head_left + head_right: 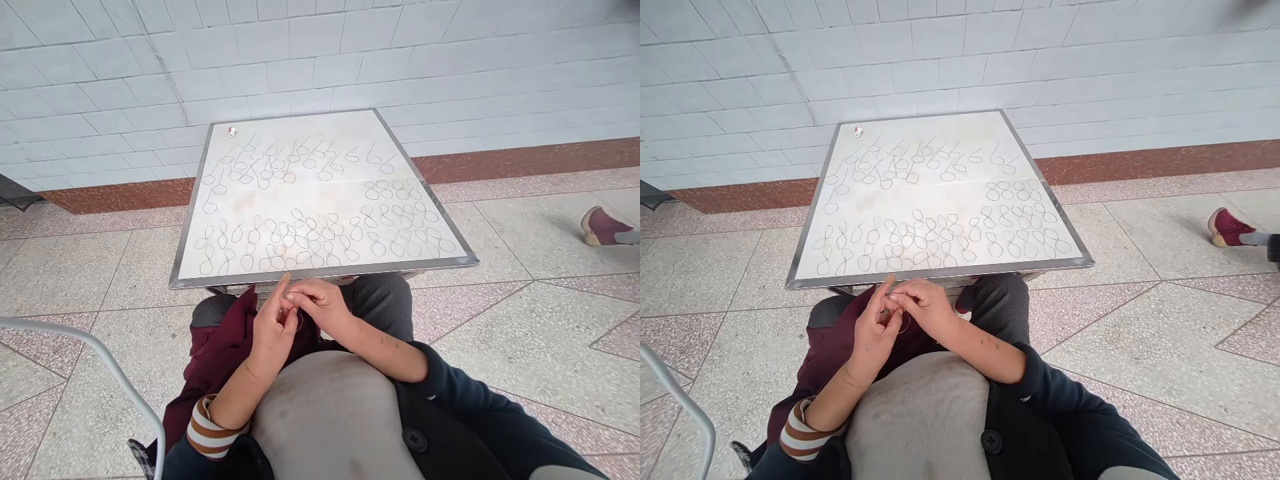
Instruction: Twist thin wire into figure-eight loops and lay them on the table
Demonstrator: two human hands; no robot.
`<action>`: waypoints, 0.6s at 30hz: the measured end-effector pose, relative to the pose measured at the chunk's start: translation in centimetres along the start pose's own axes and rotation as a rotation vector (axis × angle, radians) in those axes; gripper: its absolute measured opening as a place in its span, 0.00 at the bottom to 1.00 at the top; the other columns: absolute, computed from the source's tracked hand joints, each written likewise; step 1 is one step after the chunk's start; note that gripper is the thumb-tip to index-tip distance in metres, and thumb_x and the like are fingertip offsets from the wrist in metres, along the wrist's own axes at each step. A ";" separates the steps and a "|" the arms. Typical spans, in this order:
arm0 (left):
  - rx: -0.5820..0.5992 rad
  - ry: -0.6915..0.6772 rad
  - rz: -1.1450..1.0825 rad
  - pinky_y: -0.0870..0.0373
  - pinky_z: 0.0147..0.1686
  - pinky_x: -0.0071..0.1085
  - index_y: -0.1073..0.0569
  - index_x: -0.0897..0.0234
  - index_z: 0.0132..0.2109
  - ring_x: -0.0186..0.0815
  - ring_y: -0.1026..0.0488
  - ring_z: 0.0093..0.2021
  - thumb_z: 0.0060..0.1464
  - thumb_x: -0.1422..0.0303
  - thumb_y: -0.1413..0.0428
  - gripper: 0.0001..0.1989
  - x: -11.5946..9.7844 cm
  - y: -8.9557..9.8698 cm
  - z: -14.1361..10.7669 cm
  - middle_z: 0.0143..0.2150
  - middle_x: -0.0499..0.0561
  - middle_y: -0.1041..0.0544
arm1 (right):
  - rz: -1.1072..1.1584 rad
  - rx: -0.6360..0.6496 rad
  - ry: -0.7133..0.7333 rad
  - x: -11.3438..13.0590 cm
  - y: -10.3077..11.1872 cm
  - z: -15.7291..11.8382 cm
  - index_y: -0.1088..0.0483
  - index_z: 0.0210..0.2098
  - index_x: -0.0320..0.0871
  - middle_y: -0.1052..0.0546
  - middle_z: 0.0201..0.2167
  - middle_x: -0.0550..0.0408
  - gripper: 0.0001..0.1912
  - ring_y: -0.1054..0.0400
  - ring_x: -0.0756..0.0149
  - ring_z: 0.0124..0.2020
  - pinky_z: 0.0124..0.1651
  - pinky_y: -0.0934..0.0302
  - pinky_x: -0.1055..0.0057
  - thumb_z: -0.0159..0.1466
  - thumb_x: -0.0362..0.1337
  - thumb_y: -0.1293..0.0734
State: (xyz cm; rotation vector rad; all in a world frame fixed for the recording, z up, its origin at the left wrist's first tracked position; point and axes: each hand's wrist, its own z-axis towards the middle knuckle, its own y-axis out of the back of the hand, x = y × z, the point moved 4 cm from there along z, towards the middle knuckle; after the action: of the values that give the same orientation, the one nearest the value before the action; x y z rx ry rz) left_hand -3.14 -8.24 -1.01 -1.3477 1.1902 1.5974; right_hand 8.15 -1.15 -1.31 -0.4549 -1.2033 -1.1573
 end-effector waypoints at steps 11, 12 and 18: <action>0.047 -0.014 0.037 0.34 0.25 0.25 0.35 0.57 0.63 0.28 0.37 0.23 0.56 0.70 0.45 0.27 -0.6 0.1 -0.5 0.28 0.45 0.32 | -0.089 0.042 0.079 0.7 0.2 -0.1 0.25 0.33 0.46 0.23 0.28 0.57 0.09 0.32 0.67 0.31 0.37 0.38 0.69 0.67 0.37 0.37; 0.039 -0.018 0.042 0.34 0.25 0.26 0.34 0.56 0.62 0.29 0.38 0.23 0.55 0.70 0.44 0.27 -0.6 0.1 -0.5 0.28 0.45 0.31 | -0.121 0.070 0.081 0.8 0.2 -0.1 0.26 0.32 0.46 0.23 0.27 0.57 0.10 0.33 0.67 0.31 0.38 0.38 0.69 0.67 0.36 0.37; 0.002 0.029 -0.088 0.34 0.26 0.24 0.32 0.58 0.61 0.28 0.37 0.23 0.52 0.70 0.41 0.28 -0.2 0.2 -0.2 0.27 0.44 0.30 | 0.063 0.098 -0.058 0.1 0.3 0.1 0.28 0.37 0.45 0.24 0.32 0.56 0.08 0.32 0.68 0.33 0.39 0.38 0.70 0.67 0.41 0.37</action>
State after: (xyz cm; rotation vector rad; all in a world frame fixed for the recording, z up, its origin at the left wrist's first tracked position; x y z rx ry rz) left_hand -3.26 -8.50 -0.75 -1.4073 1.1335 1.5192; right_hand 8.37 -0.96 -1.03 -0.4512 -1.2813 -1.0323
